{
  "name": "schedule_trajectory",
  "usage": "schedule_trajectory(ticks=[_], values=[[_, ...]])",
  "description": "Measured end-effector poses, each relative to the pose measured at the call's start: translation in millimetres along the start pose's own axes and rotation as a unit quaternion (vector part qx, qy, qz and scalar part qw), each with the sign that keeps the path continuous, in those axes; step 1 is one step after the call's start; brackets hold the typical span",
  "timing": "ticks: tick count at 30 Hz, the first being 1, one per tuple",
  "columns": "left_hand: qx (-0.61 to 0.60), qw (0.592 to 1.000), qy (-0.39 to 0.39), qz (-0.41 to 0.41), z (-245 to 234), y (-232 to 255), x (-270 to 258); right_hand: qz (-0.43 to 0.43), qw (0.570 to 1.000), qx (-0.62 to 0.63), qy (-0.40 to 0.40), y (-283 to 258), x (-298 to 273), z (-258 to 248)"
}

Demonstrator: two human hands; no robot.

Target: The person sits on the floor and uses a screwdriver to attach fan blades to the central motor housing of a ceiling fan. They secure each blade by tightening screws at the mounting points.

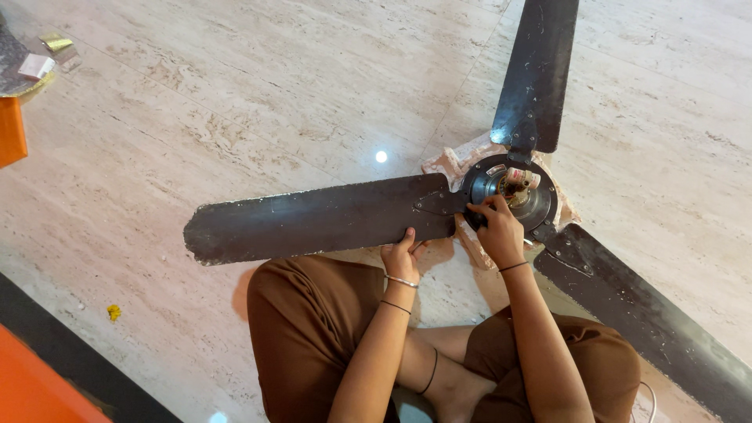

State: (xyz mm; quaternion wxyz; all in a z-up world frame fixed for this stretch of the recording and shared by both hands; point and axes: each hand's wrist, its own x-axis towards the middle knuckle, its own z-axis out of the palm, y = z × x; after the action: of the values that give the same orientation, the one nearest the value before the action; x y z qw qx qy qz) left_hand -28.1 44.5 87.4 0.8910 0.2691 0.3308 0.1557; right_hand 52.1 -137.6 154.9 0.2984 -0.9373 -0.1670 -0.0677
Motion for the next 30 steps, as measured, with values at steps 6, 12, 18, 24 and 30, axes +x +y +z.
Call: schedule_trajectory(ticks=[6,12,18,24,30], values=[[0.009,1.0,0.006,-0.004,-4,-4,0,-0.01,1.0,-0.004,-0.009,7,-3,-1],[0.024,1.0,0.009,-0.006,-7,-4,-1,-0.005,0.999,-0.037,0.003,-1,-10,2],[0.023,1.0,0.003,0.003,-9,-7,4,0.004,0.998,-0.047,0.047,-20,-16,4],[0.009,1.0,-0.007,-0.018,-14,-10,11,0.008,0.997,-0.046,0.059,-17,-21,9],[-0.001,0.998,0.024,-0.063,-21,-13,19,0.016,0.997,-0.043,0.06,-17,-21,14]])
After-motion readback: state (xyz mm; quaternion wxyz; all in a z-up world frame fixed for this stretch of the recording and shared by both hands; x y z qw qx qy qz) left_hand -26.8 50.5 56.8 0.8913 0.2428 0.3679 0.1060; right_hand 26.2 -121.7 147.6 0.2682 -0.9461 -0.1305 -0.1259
